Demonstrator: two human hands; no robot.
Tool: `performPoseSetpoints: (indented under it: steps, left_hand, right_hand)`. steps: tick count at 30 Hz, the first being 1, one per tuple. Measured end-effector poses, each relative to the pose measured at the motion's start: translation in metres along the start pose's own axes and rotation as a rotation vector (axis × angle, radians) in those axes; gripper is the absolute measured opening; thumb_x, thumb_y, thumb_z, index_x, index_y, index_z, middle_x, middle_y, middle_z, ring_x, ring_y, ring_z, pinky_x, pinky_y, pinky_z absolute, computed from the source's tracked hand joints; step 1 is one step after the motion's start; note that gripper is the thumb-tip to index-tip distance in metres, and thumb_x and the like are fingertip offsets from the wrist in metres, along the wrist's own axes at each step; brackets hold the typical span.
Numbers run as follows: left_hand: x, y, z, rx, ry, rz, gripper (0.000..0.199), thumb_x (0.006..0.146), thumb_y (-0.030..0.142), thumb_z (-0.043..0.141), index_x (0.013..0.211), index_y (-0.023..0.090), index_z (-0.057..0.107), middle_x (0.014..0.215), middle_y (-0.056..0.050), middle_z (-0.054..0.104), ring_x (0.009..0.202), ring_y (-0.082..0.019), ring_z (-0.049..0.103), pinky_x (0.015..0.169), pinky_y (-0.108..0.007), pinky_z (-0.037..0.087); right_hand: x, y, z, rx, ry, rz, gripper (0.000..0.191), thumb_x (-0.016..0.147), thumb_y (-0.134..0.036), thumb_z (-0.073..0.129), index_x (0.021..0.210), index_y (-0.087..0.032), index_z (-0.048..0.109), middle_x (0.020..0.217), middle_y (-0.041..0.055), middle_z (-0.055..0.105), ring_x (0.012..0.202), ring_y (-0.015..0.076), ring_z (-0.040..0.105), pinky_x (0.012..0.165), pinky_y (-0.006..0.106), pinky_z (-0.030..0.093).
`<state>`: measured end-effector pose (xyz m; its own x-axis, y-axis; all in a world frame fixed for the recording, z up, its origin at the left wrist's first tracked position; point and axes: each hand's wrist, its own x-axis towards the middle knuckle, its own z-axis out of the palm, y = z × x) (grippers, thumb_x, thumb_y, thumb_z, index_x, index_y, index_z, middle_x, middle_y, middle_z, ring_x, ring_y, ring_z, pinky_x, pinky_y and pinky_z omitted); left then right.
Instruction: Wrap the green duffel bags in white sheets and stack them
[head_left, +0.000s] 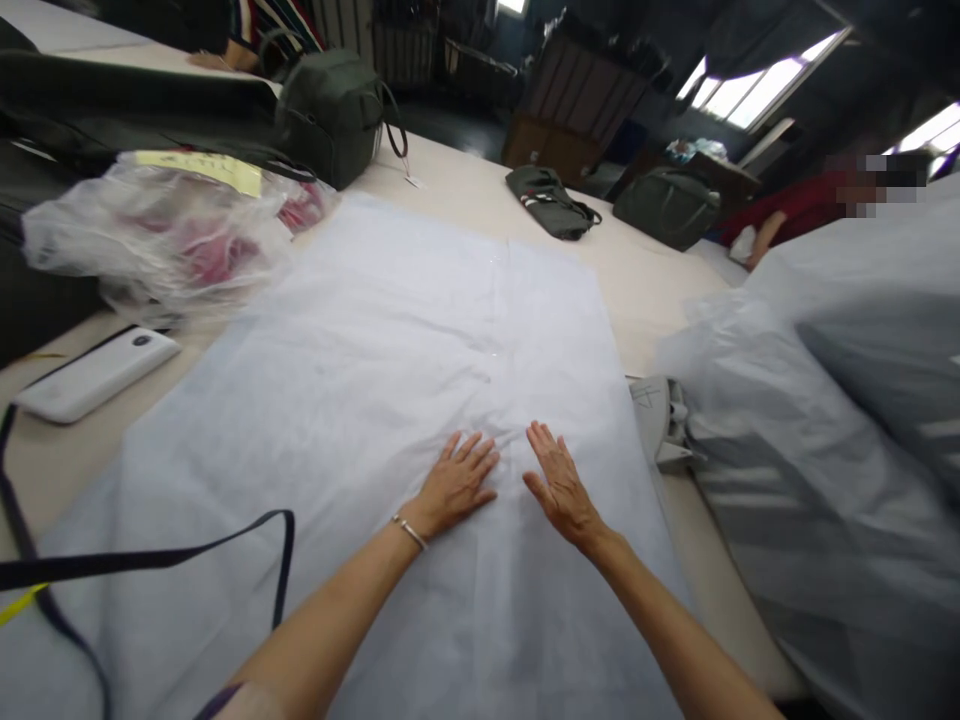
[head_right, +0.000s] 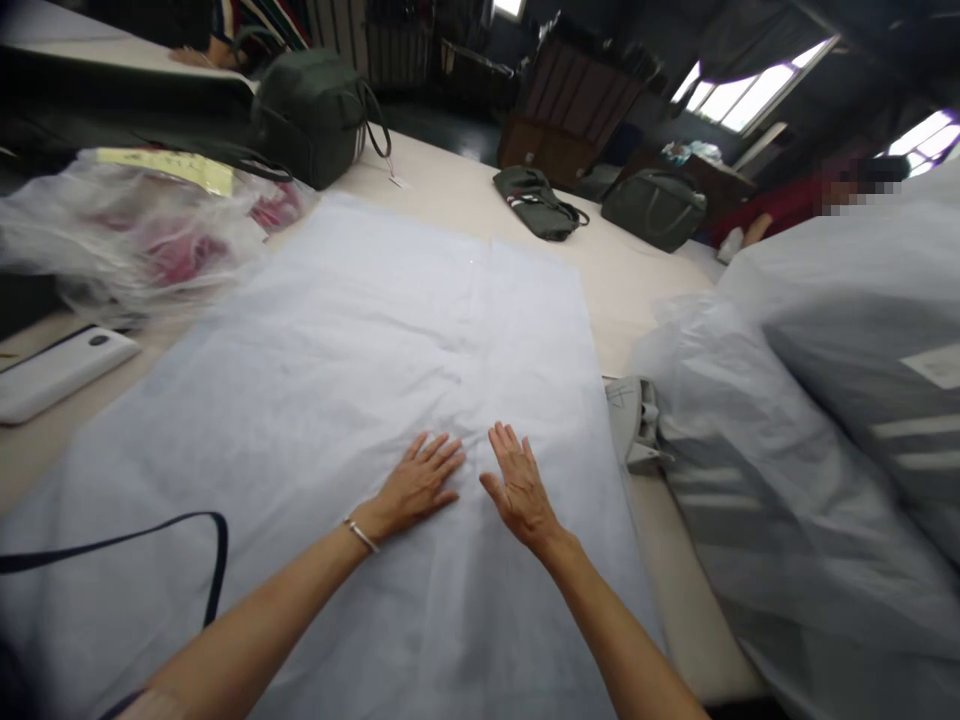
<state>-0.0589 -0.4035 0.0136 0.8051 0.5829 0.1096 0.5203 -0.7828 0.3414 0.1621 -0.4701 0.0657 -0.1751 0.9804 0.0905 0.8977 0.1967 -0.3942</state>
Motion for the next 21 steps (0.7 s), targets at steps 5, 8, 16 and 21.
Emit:
performPoseSetpoints:
  steps: [5,8,16,21]
  left_hand:
    - [0.038,-0.02,-0.005,0.0,-0.042,0.023,0.054,0.097,0.051,0.047,0.142,0.021,0.044,0.154,-0.009,0.04,0.145,-0.028,0.027,0.119,-0.052,0.015]
    - [0.058,-0.027,-0.015,0.009,-0.069,0.033,0.056,0.097,0.052,0.046,0.141,0.018,0.043,0.15,-0.013,0.045,0.141,-0.029,0.035,0.115,-0.054,0.024]
    - [0.005,0.014,-0.064,0.054,-0.029,0.175,0.047,0.093,0.033,0.06,0.135,0.017,0.048,0.152,-0.015,0.041,0.143,-0.029,0.032,0.118,-0.054,0.019]
    - [-0.102,0.048,-0.043,0.056,-0.001,0.007,0.042,0.091,0.03,0.06,0.13,0.016,0.052,0.145,-0.016,0.05,0.137,-0.03,0.041,0.114,-0.05,0.031]
  right_hand:
    - [-0.059,-0.025,0.01,-0.045,-0.069,0.024,0.064,0.1,-0.044,0.037,0.155,-0.026,0.01,0.161,0.0087,0.026,0.15,0.0254,0.018,0.121,0.058,0.019]
    - [-0.064,-0.043,0.023,-0.048,-0.077,0.012,0.063,0.101,-0.042,0.037,0.155,-0.024,0.011,0.161,0.0086,0.027,0.15,0.0248,0.017,0.122,0.057,0.02]
    - [-0.08,-0.056,0.022,-0.027,-0.049,0.01,0.058,0.1,-0.037,0.039,0.154,-0.023,0.021,0.157,0.0105,0.036,0.148,0.0253,0.025,0.12,0.059,0.023]
    - [-0.117,-0.088,-0.013,0.037,0.115,-0.068,0.052,0.097,-0.032,0.049,0.147,-0.022,0.036,0.145,0.0115,0.052,0.142,0.0248,0.038,0.118,0.057,0.03]
